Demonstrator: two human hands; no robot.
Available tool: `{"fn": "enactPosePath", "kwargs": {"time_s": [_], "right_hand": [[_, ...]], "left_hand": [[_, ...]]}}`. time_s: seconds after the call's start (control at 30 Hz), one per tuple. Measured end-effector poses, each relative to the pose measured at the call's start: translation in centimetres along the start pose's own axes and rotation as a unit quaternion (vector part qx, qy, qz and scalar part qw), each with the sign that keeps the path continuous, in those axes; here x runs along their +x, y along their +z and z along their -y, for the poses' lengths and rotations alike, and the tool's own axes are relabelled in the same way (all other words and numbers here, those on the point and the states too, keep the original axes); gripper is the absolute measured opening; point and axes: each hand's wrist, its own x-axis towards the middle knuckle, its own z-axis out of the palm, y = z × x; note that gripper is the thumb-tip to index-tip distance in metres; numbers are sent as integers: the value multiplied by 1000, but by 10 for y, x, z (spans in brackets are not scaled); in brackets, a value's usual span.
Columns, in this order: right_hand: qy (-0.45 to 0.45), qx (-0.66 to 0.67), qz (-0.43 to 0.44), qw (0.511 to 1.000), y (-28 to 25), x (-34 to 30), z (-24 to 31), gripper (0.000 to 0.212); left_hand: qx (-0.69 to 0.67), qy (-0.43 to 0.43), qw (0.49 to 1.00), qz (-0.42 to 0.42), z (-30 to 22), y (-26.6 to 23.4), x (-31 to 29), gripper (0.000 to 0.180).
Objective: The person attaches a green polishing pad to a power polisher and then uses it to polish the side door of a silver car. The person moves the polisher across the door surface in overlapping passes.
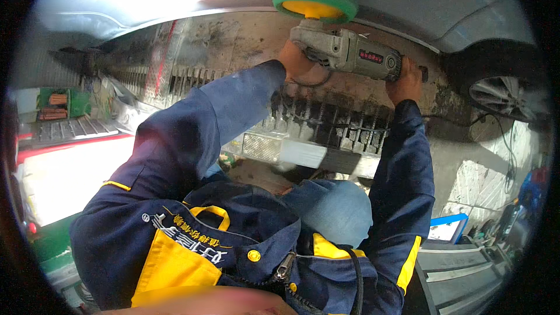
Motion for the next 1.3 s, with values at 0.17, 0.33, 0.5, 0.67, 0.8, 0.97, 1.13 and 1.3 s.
{"fn": "enactPosePath", "kwargs": {"time_s": [0.17,0.33,0.5,0.67,0.8,0.97,1.13,1.3], "right_hand": [[-37,-43,0,998,4,18,71,85],[-11,-47,28,998,15,28,150,86],[-19,-56,28,998,13,32,219,85],[-31,-70,44,996,18,42,300,85],[-56,-77,70,993,23,49,363,87],[-154,-66,81,983,22,61,442,75],[-155,-59,164,973,43,75,545,67],[-190,-10,163,968,51,72,628,57]], "left_hand": [[-14,13,1000,-16,44,-60,-13,44],[-49,22,998,-35,92,-122,-32,47],[-17,-65,998,10,149,-163,-46,52],[5,-51,997,-57,195,-212,-70,38],[59,22,986,-152,223,-257,-95,47],[-10,-159,977,-139,254,-311,-123,43],[-63,-115,959,-253,313,-375,-162,36],[26,-215,925,-313,371,-417,-193,42]]}}
